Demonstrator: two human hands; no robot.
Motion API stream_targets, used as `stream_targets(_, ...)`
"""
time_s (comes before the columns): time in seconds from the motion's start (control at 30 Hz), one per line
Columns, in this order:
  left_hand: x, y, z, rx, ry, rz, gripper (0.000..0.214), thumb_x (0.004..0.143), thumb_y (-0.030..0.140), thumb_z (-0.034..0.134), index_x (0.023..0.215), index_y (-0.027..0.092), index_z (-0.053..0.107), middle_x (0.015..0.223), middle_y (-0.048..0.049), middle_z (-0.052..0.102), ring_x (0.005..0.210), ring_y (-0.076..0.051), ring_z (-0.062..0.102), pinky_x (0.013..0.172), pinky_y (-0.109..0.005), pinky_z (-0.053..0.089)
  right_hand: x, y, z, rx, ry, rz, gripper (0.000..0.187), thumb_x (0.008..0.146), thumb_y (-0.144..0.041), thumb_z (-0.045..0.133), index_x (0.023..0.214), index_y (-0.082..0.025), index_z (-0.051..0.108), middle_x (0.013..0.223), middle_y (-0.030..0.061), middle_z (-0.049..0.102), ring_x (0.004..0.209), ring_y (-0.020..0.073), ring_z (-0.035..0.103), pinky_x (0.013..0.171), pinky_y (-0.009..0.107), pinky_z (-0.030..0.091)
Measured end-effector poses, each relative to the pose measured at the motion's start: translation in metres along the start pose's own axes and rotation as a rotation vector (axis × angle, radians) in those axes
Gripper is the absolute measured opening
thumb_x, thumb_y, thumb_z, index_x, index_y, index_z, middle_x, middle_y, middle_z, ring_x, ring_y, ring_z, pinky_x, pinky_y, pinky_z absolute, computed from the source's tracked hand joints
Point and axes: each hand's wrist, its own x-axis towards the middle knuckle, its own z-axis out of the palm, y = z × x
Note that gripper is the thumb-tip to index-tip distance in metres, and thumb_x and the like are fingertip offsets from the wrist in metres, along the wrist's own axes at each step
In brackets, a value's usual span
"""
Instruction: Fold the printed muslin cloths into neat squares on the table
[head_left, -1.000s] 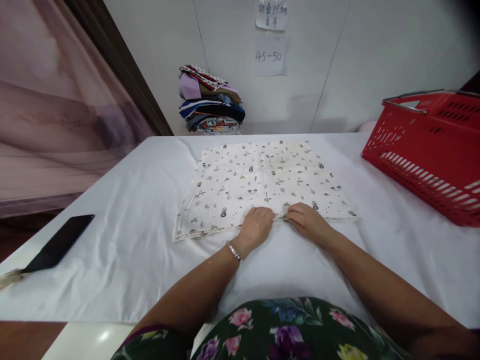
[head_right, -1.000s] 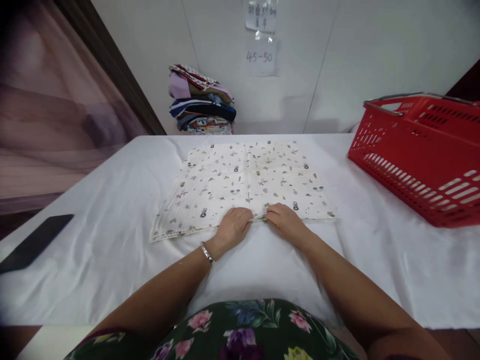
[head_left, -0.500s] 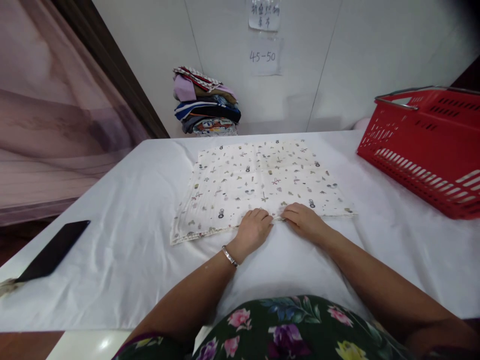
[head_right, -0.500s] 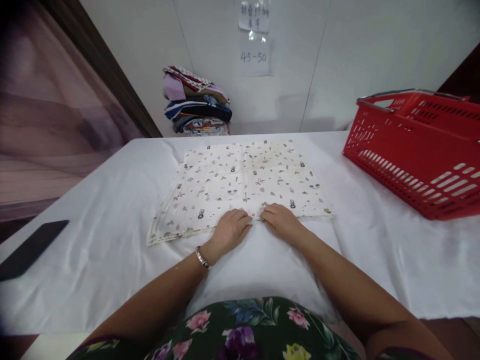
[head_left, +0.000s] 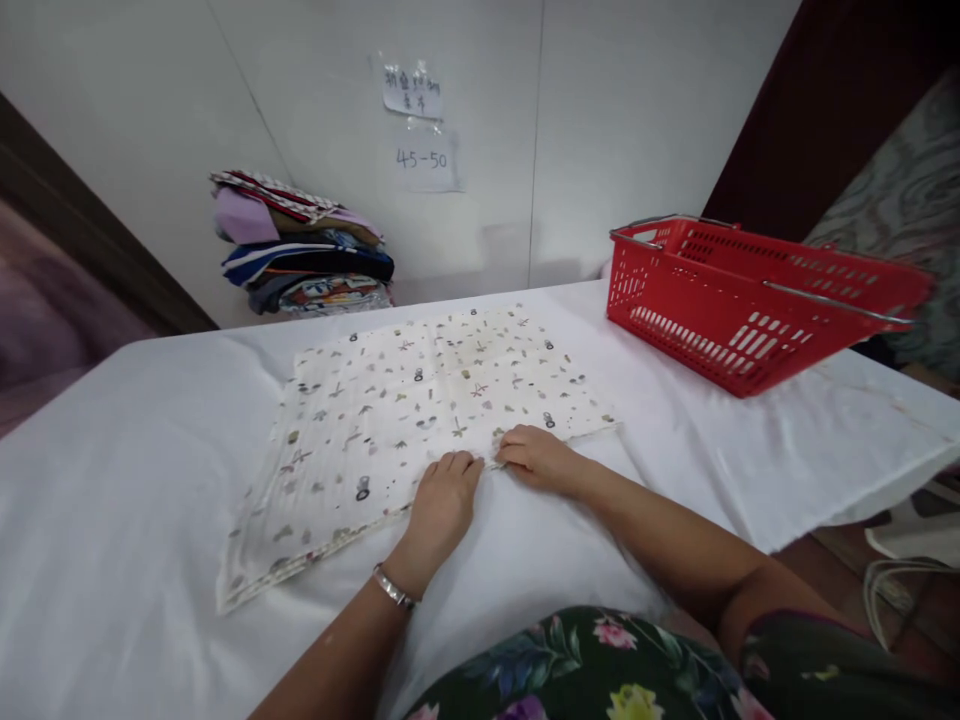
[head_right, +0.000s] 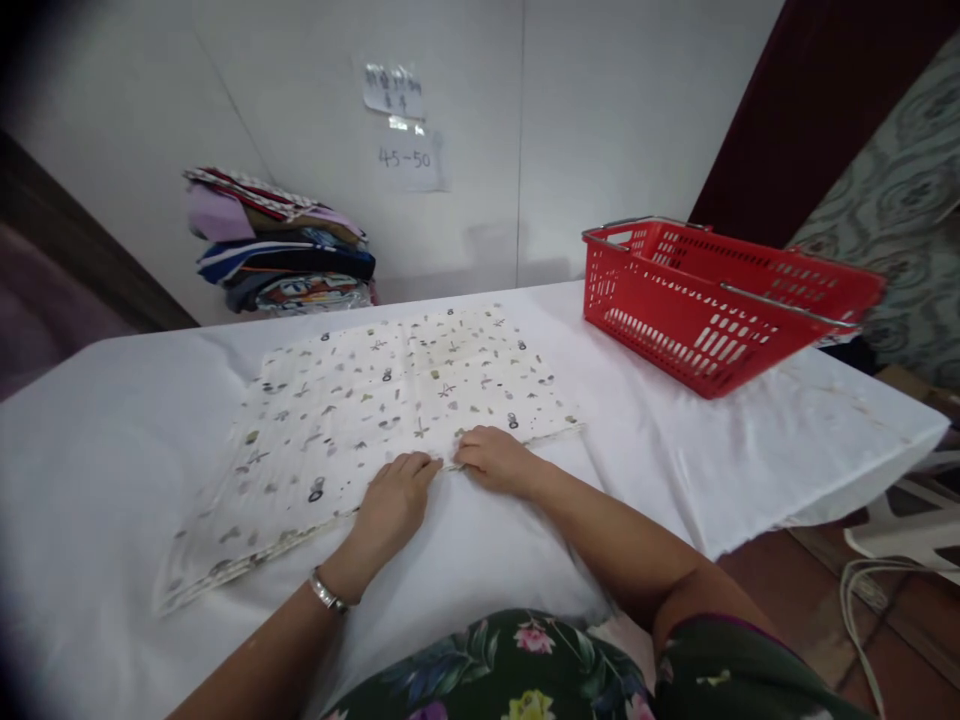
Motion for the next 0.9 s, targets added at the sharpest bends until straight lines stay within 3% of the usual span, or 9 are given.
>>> stream_targets(0.13, 0.0, -0.003, 0.002, -0.014, 0.037, -0.005, 0.032, 0.083, 0.006, 0.042, 0.105, 0.02, 0.061, 0.095, -0.0061, 0.059, 0.088, -0.021, 0.051, 0.074, -0.036, 0.042, -0.002, 0.001, -0.01, 0.057, 0.004, -0.007, 0.024, 0.082, -0.01, 0.047, 0.096, -0.021, 0.063, 0.097, 0.0056, 0.063, 0.091, 0.0169, 0.055, 0.081, 0.031, 0.045)
stream_targets(0.23, -0.001, -0.005, 0.005, -0.036, 0.056, -0.003, 0.036, 0.081, 0.003, 0.042, 0.106, 0.02, 0.061, 0.098, -0.0067, 0.06, 0.09, -0.022, 0.052, 0.075, -0.037, 0.043, -0.019, 0.016, -0.034, 0.094, 0.092, 0.075, 0.023, 0.085, -0.015, 0.045, 0.098, -0.022, 0.063, 0.101, 0.0055, 0.064, 0.095, 0.0164, 0.056, 0.084, 0.032, 0.045)
stream_targets(0.3, -0.002, -0.006, 0.006, -0.054, 0.06, -0.004, 0.037, 0.079, 0.002, 0.042, 0.106, 0.02, 0.061, 0.099, -0.0068, 0.06, 0.09, -0.023, 0.052, 0.076, -0.037, 0.043, -0.04, 0.034, -0.055, 0.069, 0.199, 0.265, 0.021, 0.085, -0.018, 0.045, 0.094, -0.021, 0.064, 0.096, 0.006, 0.065, 0.092, 0.0174, 0.058, 0.082, 0.032, 0.046)
stream_targets(0.37, -0.002, -0.007, 0.007, -0.065, 0.063, -0.002, 0.038, 0.079, 0.001, 0.042, 0.106, 0.02, 0.062, 0.099, -0.007, 0.06, 0.091, -0.023, 0.052, 0.076, -0.037, 0.043, -0.064, 0.054, -0.075, 0.046, 0.266, 0.57, 0.019, 0.083, -0.02, 0.047, 0.088, -0.019, 0.065, 0.09, 0.0057, 0.066, 0.085, 0.0177, 0.06, 0.076, 0.03, 0.047)
stream_targets(0.43, -0.002, -0.007, 0.009, -0.067, 0.065, -0.002, 0.038, 0.079, 0.001, 0.041, 0.106, 0.019, 0.062, 0.099, -0.0073, 0.06, 0.091, -0.023, 0.052, 0.077, -0.038, 0.043, -0.086, 0.07, -0.088, 0.051, 0.248, 0.896, 0.016, 0.08, -0.023, 0.05, 0.083, -0.018, 0.065, 0.082, 0.0042, 0.067, 0.078, 0.0168, 0.061, 0.069, 0.027, 0.046)
stream_targets(0.5, -0.002, -0.008, 0.01, -0.065, 0.064, -0.004, 0.039, 0.079, 0.001, 0.041, 0.107, 0.019, 0.062, 0.1, -0.0077, 0.06, 0.092, -0.023, 0.052, 0.077, -0.038, 0.043, -0.102, 0.08, -0.095, 0.07, 0.194, 1.068, 0.018, 0.08, -0.029, 0.051, 0.076, -0.017, 0.064, 0.068, 0.0027, 0.065, 0.063, 0.0153, 0.06, 0.059, 0.025, 0.044)
stream_targets(0.67, -0.002, -0.009, 0.01, -0.086, 0.059, 0.007, 0.039, 0.079, 0.002, 0.042, 0.108, 0.019, 0.062, 0.101, -0.0085, 0.06, 0.093, -0.023, 0.052, 0.078, -0.038, 0.043, -0.108, 0.083, -0.089, 0.134, 0.088, 1.203, 0.03, 0.077, -0.039, 0.055, 0.058, -0.017, 0.057, 0.044, -0.0009, 0.053, 0.042, 0.0108, 0.049, 0.044, 0.022, 0.033)
stream_targets(0.9, -0.004, -0.011, 0.011, -0.104, 0.046, -0.007, 0.04, 0.079, 0.001, 0.042, 0.11, 0.018, 0.061, 0.104, -0.0082, 0.06, 0.095, -0.023, 0.051, 0.079, -0.037, 0.042, -0.091, 0.078, -0.091, 0.247, 0.086, 1.255, 0.029, 0.07, -0.038, 0.066, 0.055, -0.016, 0.053, 0.041, -0.0036, 0.047, 0.041, 0.0072, 0.04, 0.041, 0.02, 0.028)
